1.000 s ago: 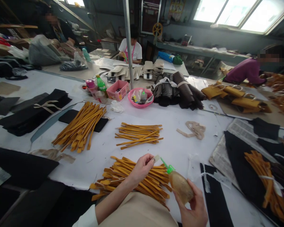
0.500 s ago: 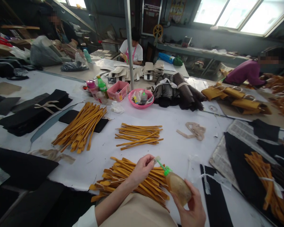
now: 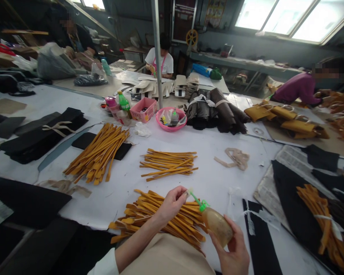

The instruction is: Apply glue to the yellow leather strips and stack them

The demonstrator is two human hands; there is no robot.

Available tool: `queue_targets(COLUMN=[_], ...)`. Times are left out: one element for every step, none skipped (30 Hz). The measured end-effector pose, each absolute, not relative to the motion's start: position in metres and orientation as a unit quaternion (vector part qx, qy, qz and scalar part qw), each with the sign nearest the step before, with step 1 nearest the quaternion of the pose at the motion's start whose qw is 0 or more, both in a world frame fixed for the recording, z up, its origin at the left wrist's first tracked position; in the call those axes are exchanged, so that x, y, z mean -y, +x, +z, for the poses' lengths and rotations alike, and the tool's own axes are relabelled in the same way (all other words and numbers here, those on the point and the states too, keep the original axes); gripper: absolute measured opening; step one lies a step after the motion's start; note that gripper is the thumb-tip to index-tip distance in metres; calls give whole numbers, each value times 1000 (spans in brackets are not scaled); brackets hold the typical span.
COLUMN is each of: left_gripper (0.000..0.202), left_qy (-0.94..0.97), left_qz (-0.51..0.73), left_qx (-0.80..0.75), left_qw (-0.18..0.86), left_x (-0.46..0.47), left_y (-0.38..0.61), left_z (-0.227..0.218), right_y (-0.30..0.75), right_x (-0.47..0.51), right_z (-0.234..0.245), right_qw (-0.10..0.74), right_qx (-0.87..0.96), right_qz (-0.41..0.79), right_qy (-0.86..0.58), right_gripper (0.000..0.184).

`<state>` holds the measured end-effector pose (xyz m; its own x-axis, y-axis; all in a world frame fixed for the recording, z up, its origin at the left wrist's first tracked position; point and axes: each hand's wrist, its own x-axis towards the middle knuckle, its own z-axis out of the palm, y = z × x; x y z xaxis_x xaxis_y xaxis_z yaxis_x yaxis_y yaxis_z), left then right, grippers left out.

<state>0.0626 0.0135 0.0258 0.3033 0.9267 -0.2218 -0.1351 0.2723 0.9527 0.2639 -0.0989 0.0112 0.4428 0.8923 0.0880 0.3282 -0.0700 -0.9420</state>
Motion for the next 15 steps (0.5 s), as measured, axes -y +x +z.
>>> queue_targets(left_gripper=[37, 37, 37, 36, 36, 36, 35, 35, 35, 34, 34, 33, 33, 33, 33], left_qy=[453, 454, 455, 455, 455, 454, 454, 454, 454, 453, 451, 450, 449, 447, 446], left_qz=[397, 395, 394, 393, 392, 392, 392, 391, 392, 392, 392, 392, 392, 393, 393], left_qx=[-437, -438, -439, -439, -438, -438, -437, -437, -435, -435, -435, -436, -439, -442, -444], left_qw=[668, 667, 668, 668, 669, 669, 670, 671, 672, 673, 673, 673, 672, 671, 671], left_x=[-14, -14, -14, -14, -14, -14, -14, -14, -14, -13, -13, -13, -13, -13, -13], left_y=[62, 62, 61, 61, 61, 61, 61, 60, 60, 60, 59, 59, 59, 59, 59], left_z=[25, 25, 25, 24, 24, 24, 24, 23, 23, 23, 22, 22, 22, 22, 22], right_y=[266, 267, 269, 270, 271, 272, 272, 272, 272, 271, 270, 269, 268, 266, 265], right_x=[99, 100, 100, 100, 100, 99, 99, 99, 98, 98, 99, 99, 99, 100, 100], right_z=[11, 12, 12, 13, 13, 14, 15, 15, 15, 15, 15, 15, 15, 15, 15], right_qw=[508, 503, 498, 495, 494, 494, 494, 495, 497, 500, 507, 517, 529, 538, 544], right_qx=[461, 471, 477, 480, 479, 476, 472, 466, 460, 450, 437, 420, 404, 392, 385], right_qz=[274, 272, 272, 273, 276, 280, 286, 291, 294, 293, 289, 284, 279, 277, 280], right_qy=[-675, -672, -671, -671, -671, -672, -672, -673, -675, -679, -685, -689, -692, -693, -691], right_gripper=[60, 59, 59, 59, 59, 59, 59, 60, 60, 60, 61, 62, 63, 64, 64])
